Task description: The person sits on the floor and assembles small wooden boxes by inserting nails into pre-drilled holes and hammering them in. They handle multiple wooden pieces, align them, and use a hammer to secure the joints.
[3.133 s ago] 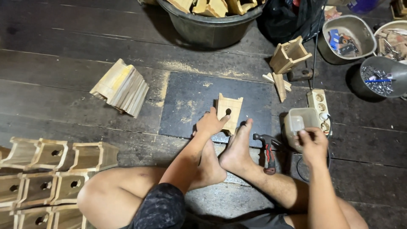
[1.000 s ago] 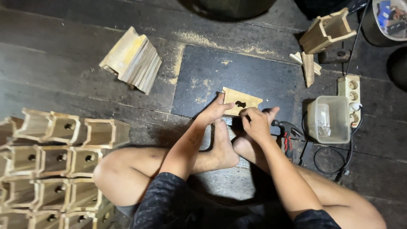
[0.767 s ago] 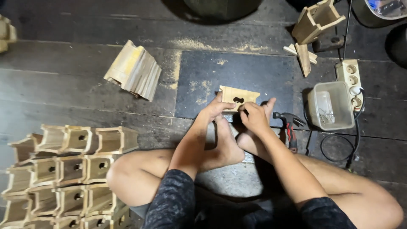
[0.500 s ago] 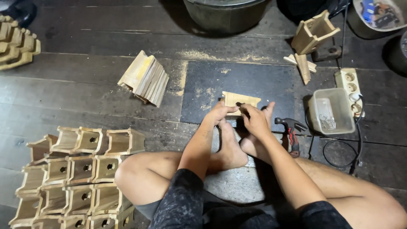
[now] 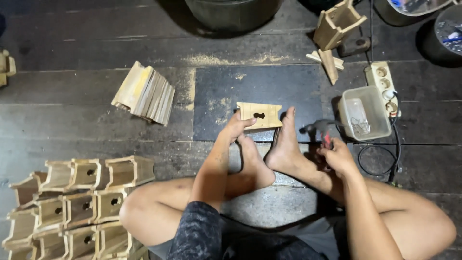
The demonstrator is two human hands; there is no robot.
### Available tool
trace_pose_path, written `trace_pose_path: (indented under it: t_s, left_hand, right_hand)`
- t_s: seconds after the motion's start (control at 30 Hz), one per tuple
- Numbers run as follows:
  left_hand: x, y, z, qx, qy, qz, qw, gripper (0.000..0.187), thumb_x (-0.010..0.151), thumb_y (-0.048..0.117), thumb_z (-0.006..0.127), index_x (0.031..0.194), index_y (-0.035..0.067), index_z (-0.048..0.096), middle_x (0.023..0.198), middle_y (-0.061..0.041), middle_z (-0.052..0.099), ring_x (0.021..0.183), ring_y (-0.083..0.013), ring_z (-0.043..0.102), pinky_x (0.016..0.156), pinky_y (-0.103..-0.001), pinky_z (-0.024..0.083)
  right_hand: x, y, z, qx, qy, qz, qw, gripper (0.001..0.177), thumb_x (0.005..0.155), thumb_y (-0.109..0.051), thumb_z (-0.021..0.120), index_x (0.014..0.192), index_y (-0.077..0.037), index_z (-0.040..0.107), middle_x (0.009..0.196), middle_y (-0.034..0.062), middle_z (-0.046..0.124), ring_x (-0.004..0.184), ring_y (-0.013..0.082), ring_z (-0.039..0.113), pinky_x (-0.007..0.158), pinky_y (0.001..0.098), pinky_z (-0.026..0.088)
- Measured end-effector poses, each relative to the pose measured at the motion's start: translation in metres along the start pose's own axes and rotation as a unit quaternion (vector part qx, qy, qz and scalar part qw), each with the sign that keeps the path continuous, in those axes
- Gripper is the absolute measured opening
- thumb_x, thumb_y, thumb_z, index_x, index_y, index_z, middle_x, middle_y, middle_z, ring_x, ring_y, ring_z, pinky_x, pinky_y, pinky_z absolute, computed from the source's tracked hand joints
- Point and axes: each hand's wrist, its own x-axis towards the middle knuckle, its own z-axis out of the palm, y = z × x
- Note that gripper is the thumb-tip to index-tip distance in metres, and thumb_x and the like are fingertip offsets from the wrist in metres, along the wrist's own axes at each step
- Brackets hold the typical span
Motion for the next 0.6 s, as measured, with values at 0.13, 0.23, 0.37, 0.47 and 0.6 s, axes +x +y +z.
trace_pose_path:
  t_s: [0.13, 0.23, 0.37, 0.47, 0.6]
  left_hand:
    - [0.002, 0.007, -0.004, -0.018, -0.016, -0.002, 1.0, 0.072, 0.08, 0.007, 0.092, 0.143, 0.0, 0.057, 0.128, -0.018, 0.07, 0.116, -0.0268, 0.067, 0.106, -0.045, 0.052]
    - [0.001, 0.008, -0.004, -0.028, -0.022, -0.001, 0.999, 0.067, 0.082, 0.008, 0.09, 0.142, 0.001, 0.06, 0.128, -0.017, 0.07, 0.117, -0.027, 0.068, 0.106, -0.044, 0.053]
    - [0.039, -0.029, -0.008, -0.03, -0.035, 0.012, 0.999, 0.068, 0.084, 0.007, 0.09, 0.144, 0.001, 0.059, 0.131, -0.016, 0.068, 0.119, -0.0257, 0.064, 0.108, -0.044, 0.051]
    - [0.014, -0.024, -0.011, -0.035, -0.038, 0.014, 0.999, 0.068, 0.083, 0.002, 0.089, 0.144, -0.001, 0.058, 0.131, -0.018, 0.068, 0.117, -0.0264, 0.065, 0.105, -0.045, 0.052]
    - [0.002, -0.008, -0.003, -0.063, -0.042, 0.011, 0.997, 0.067, 0.084, 0.0, 0.089, 0.142, -0.001, 0.057, 0.125, -0.018, 0.071, 0.109, -0.0228, 0.069, 0.102, -0.043, 0.055]
  right_hand:
    - [-0.085, -0.088, 0.019, 0.158, -0.052, -0.097, 0.981, 0.068, 0.096, 0.005, 0.064, 0.159, -0.004, 0.039, 0.1, 0.0319, 0.066, 0.056, 0.036, 0.068, 0.045, 0.0465, 0.058]
    - [-0.109, -0.106, 0.041, 0.089, -0.026, -0.219, 0.971, 0.067, 0.093, 0.001, 0.07, 0.155, -0.002, 0.046, 0.114, 0.0339, 0.065, 0.083, 0.0414, 0.066, 0.066, 0.0502, 0.056]
    - [-0.114, -0.111, 0.052, -0.059, 0.046, -0.42, 0.904, 0.059, 0.089, -0.006, 0.079, 0.143, 0.008, 0.061, 0.129, 0.0396, 0.065, 0.118, 0.0528, 0.064, 0.094, 0.0585, 0.055]
    - [-0.1, -0.081, 0.073, -0.134, 0.027, -0.391, 0.91, 0.057, 0.091, -0.013, 0.076, 0.143, 0.002, 0.062, 0.122, 0.0371, 0.069, 0.105, 0.0525, 0.069, 0.084, 0.0588, 0.059]
    - [-0.098, -0.1, 0.071, -0.147, -0.029, -0.355, 0.923, 0.07, 0.086, -0.011, 0.073, 0.154, -0.009, 0.056, 0.138, 0.0316, 0.065, 0.112, 0.0519, 0.067, 0.091, 0.0611, 0.058]
